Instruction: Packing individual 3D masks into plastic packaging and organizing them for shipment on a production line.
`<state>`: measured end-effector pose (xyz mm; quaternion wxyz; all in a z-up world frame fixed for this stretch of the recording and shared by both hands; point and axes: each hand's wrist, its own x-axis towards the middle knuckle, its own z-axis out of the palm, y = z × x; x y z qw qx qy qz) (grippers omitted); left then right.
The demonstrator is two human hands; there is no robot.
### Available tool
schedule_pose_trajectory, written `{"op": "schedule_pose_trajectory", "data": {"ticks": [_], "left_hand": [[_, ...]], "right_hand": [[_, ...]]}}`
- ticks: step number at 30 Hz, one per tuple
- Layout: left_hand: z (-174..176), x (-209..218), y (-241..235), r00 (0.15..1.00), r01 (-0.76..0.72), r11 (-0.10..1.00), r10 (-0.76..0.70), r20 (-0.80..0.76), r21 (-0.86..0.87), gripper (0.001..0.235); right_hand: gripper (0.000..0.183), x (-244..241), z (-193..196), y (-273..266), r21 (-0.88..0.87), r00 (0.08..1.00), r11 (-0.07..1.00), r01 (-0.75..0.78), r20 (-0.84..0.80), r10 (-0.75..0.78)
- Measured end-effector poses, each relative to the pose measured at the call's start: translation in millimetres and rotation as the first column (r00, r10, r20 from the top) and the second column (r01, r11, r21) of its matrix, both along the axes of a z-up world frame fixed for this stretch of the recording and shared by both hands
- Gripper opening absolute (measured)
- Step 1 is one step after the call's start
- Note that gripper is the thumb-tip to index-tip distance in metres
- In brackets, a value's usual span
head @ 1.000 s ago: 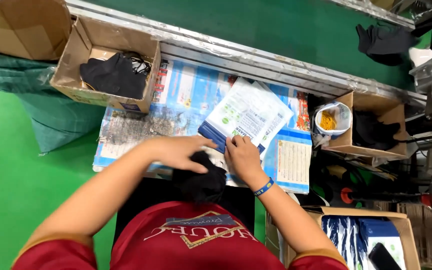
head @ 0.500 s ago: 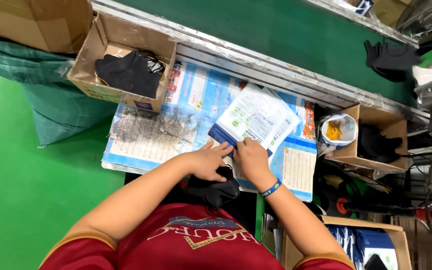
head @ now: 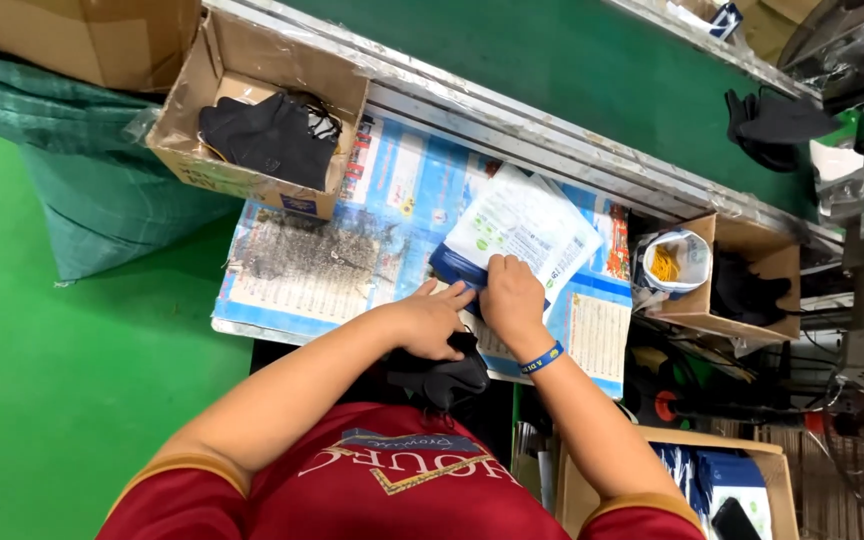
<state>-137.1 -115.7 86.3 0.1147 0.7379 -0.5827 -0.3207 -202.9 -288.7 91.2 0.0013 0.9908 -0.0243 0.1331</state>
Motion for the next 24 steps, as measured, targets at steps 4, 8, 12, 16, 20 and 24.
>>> {"op": "schedule_pose_trajectory", "data": {"ticks": [4,8,12,16,20,24], "left_hand": [[-2.2,0.2,-1.5,1.000,0.005,1.000,-0.005,0.007,0.000,0.057],[0.7,0.1,0.0,1.000,-0.011,1.000,0.011,-0.027,0.000,0.054],[-2.0,-1.0,-3.4,1.000,0.012,1.000,-0.012,0.027,0.009,0.054],[-13.3,-0.7,-9.5,0.999,0.006,1.000,-0.007,0.054,0.014,0.059],[7.3,-1.4,-4.5,1.000,0.003,0.999,-0.004,0.023,0.048,0.057],[4.1,-1.6,-5.7,0.999,0.003,1.000,-0.003,0.034,0.016,0.056]], "right_hand": [[0.031,-3.0,0.2,5.9,-0.016,0.999,0.999,0.042,-0.003,-0.042],[0.034,-7.4,-1.6,4.9,0.027,1.000,0.999,0.026,0.015,-0.026],[0.034,-6.2,-5.5,2.1,0.040,0.999,0.999,0.023,0.031,-0.024],[0.023,-1.7,-5.4,2.1,0.041,0.996,0.998,0.058,0.060,-0.060],[0.022,4.4,1.3,8.4,0.048,0.994,0.996,0.075,0.074,-0.079],[0.032,5.3,36.4,20.9,0.096,0.989,0.995,-0.009,0.148,-0.005]]}}
